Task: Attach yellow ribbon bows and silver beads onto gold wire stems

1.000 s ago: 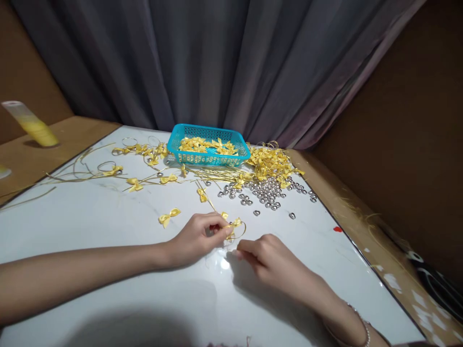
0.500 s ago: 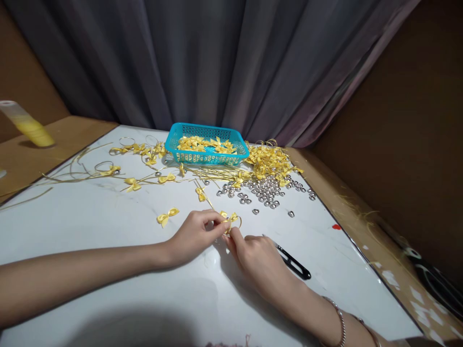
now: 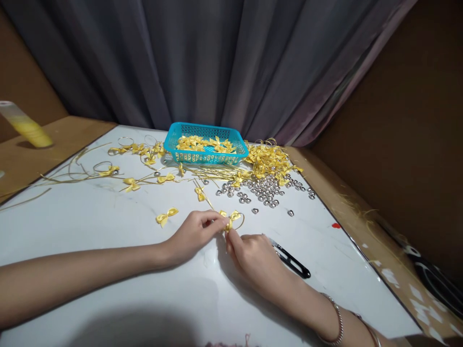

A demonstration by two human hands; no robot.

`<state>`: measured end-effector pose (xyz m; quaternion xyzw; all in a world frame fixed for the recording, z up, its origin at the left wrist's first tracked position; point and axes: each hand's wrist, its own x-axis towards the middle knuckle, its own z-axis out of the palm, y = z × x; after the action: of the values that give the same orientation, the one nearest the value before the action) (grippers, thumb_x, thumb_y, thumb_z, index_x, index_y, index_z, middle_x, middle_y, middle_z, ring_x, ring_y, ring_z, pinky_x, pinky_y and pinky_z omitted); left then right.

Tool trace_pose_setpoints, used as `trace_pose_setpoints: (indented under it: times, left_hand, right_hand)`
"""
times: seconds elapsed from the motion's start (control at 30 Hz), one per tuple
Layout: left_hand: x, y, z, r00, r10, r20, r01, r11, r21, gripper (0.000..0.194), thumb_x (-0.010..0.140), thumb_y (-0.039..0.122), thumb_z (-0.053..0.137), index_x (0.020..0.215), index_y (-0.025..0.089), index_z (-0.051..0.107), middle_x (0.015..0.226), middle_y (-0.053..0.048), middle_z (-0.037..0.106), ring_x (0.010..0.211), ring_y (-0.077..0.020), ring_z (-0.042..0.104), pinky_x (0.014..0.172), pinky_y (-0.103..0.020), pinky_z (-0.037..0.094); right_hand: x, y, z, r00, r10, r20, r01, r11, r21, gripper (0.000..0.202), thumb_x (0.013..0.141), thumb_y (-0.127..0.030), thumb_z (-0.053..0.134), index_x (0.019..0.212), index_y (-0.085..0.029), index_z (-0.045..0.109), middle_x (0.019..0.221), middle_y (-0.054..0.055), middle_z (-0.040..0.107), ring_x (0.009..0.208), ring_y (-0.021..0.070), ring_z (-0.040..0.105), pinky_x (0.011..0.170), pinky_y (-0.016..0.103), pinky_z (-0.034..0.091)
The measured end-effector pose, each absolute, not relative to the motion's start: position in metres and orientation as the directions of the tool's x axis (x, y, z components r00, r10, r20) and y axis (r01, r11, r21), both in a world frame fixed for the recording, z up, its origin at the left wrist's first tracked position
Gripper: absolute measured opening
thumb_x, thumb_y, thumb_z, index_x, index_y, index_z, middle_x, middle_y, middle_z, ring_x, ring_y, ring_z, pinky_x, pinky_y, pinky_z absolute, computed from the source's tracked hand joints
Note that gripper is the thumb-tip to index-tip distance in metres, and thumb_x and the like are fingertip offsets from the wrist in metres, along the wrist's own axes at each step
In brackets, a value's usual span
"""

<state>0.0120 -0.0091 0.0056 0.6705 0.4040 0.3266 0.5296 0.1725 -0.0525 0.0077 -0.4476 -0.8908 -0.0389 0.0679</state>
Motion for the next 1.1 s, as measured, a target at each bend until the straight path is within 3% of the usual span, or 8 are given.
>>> trace_pose_setpoints:
  times: [0.13, 0.37, 0.67, 0.83, 1.0, 1.1]
  left_hand:
    - [0.0125, -0.0083, 0.0046, 0.447, 0.895, 0.002, 0.201, -0.103, 0.974, 0.036, 0.087, 0.039, 0.048, 0.059, 0.016, 0.05, 0.059, 0.003, 0.046, 0.061, -0.0116, 0.042, 0.058, -0.024, 0.035]
    - [0.0112, -0.0094, 0.0048, 0.483, 0.876, 0.013, 0.158, -0.102, 0.982, 0.025, 0.085, 0.035, 0.052, 0.072, 0.016, 0.061, 0.072, 0.0, 0.059, 0.073, -0.0147, 0.051, 0.068, -0.026, 0.039]
    - [0.0148, -0.007, 0.0063, 0.443, 0.897, 0.003, 0.158, -0.081, 0.984, 0.028, 0.084, 0.036, 0.053, 0.066, 0.015, 0.059, 0.067, 0.001, 0.057, 0.069, -0.0133, 0.049, 0.066, -0.025, 0.038]
    - [0.0149, -0.0072, 0.0029, 0.443, 0.894, 0.069, 0.173, -0.161, 0.972, 0.027, 0.086, 0.034, 0.052, 0.068, 0.015, 0.059, 0.069, 0.001, 0.057, 0.07, -0.0134, 0.049, 0.066, -0.025, 0.038]
    - [0.0136, -0.0067, 0.0011, 0.437, 0.885, 0.159, 0.21, -0.272, 0.939, 0.025, 0.087, 0.029, 0.051, 0.067, 0.016, 0.059, 0.071, 0.0, 0.057, 0.072, -0.0134, 0.051, 0.068, -0.025, 0.037]
    - [0.013, -0.0048, -0.0009, 0.434, 0.884, 0.173, 0.218, -0.289, 0.932, 0.025, 0.088, 0.029, 0.051, 0.067, 0.016, 0.058, 0.07, 0.001, 0.055, 0.071, -0.0129, 0.05, 0.067, -0.025, 0.037]
  right_hand:
    - [0.1719, -0.0527, 0.0081, -0.587, 0.789, 0.179, 0.802, 0.597, -0.002, 0.03, 0.086, -0.009, 0.028, 0.09, -0.007, 0.058, 0.044, 0.003, 0.053, 0.035, 0.012, 0.037, 0.042, 0.028, 0.011]
    - [0.1726, -0.0519, 0.01, -0.553, 0.818, 0.158, 0.815, 0.57, -0.104, 0.033, 0.087, -0.012, 0.027, 0.096, -0.005, 0.058, 0.048, 0.006, 0.059, 0.034, 0.011, 0.036, 0.041, 0.027, 0.013]
    - [0.1707, -0.0528, 0.0085, -0.533, 0.822, 0.2, 0.817, 0.562, -0.131, 0.035, 0.09, -0.015, 0.023, 0.089, -0.008, 0.058, 0.046, 0.005, 0.058, 0.032, 0.0115, 0.035, 0.04, 0.027, 0.013]
    - [0.169, -0.0523, 0.009, -0.503, 0.84, 0.202, 0.831, 0.534, -0.153, 0.037, 0.091, -0.017, 0.022, 0.087, -0.01, 0.058, 0.045, 0.004, 0.058, 0.032, 0.0125, 0.038, 0.04, 0.027, 0.014]
    - [0.1702, -0.0509, 0.007, -0.473, 0.865, 0.169, 0.862, 0.494, -0.114, 0.027, 0.083, -0.011, 0.032, 0.09, -0.012, 0.058, 0.047, 0.004, 0.061, 0.033, 0.0134, 0.041, 0.041, 0.028, 0.012]
    - [0.1729, -0.0495, 0.0058, -0.483, 0.842, 0.242, 0.856, 0.512, -0.073, 0.025, 0.085, -0.013, 0.033, 0.085, -0.013, 0.058, 0.046, 0.003, 0.06, 0.033, 0.0133, 0.041, 0.041, 0.027, 0.012]
